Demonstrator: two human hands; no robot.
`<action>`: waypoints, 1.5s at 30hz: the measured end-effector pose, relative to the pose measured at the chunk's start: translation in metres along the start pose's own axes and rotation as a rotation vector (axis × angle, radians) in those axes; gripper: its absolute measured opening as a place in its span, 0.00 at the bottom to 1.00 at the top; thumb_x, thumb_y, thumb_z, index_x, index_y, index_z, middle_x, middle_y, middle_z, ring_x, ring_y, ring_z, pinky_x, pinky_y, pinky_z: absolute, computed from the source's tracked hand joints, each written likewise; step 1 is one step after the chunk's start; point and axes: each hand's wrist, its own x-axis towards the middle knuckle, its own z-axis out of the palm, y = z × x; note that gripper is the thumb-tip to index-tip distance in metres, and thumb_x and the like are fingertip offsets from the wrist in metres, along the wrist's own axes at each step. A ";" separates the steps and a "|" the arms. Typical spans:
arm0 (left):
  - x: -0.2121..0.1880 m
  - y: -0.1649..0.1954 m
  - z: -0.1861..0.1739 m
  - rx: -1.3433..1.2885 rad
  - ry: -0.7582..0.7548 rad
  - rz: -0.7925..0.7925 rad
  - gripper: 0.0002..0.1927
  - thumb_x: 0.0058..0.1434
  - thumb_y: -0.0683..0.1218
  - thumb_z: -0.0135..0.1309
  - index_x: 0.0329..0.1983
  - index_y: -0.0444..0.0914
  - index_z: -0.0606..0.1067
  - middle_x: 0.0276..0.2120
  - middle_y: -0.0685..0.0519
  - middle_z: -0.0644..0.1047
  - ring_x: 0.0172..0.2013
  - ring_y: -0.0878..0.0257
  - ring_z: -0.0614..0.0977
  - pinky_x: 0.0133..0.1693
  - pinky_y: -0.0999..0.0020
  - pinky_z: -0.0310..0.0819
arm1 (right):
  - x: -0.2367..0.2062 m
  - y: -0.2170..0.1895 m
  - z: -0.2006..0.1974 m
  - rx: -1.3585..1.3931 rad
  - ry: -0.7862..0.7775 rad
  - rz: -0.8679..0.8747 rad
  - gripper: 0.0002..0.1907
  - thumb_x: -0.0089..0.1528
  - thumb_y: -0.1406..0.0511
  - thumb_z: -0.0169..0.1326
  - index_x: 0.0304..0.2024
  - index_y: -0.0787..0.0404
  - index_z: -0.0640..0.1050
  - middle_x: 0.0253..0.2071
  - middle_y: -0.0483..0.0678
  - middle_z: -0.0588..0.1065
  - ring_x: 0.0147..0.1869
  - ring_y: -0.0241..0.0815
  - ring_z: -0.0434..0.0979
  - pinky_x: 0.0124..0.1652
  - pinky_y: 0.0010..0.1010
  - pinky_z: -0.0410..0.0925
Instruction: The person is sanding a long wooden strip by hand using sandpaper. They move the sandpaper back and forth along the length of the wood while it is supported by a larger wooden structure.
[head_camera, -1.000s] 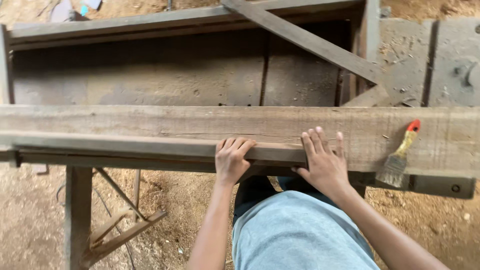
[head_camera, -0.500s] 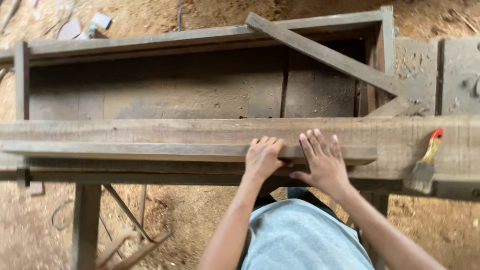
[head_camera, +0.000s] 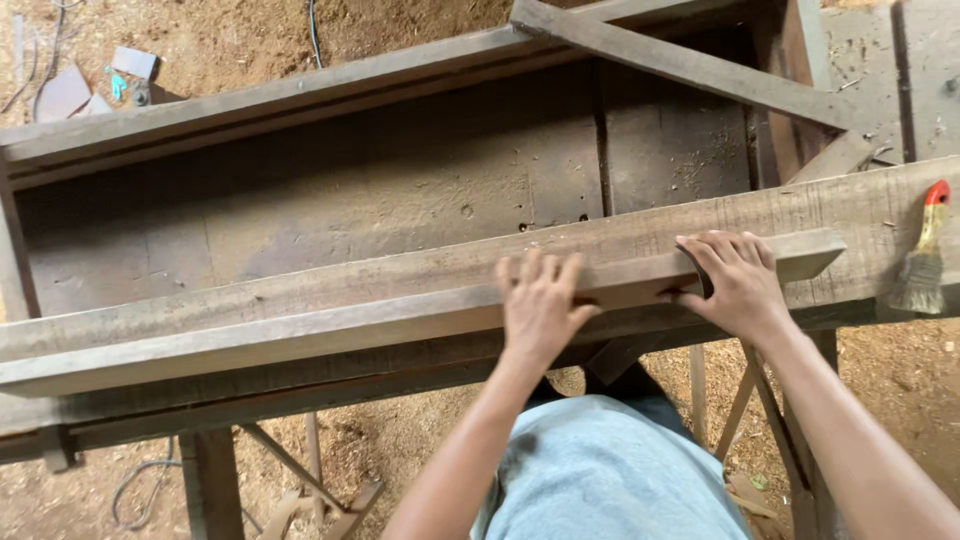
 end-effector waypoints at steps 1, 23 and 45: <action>-0.005 -0.009 -0.004 -0.003 0.021 -0.022 0.47 0.47 0.69 0.68 0.67 0.47 0.67 0.58 0.50 0.73 0.64 0.52 0.67 0.68 0.37 0.47 | 0.006 0.001 -0.006 0.054 -0.024 -0.029 0.53 0.53 0.31 0.47 0.75 0.41 0.54 0.76 0.43 0.56 0.82 0.42 0.45 0.77 0.46 0.36; -0.028 -0.050 0.032 -0.064 0.092 0.072 0.47 0.39 0.59 0.76 0.64 0.48 0.71 0.49 0.52 0.70 0.54 0.54 0.71 0.62 0.53 0.58 | -0.001 -0.034 0.005 0.170 0.418 -0.012 0.44 0.66 0.34 0.28 0.78 0.45 0.48 0.81 0.45 0.43 0.84 0.43 0.33 0.75 0.45 0.28; 0.045 0.114 0.068 0.050 0.039 0.026 0.54 0.41 0.64 0.72 0.70 0.46 0.62 0.61 0.51 0.68 0.63 0.56 0.68 0.66 0.47 0.51 | -0.011 0.062 0.015 0.182 0.449 -0.034 0.39 0.70 0.40 0.21 0.78 0.50 0.44 0.81 0.45 0.37 0.84 0.45 0.32 0.73 0.51 0.24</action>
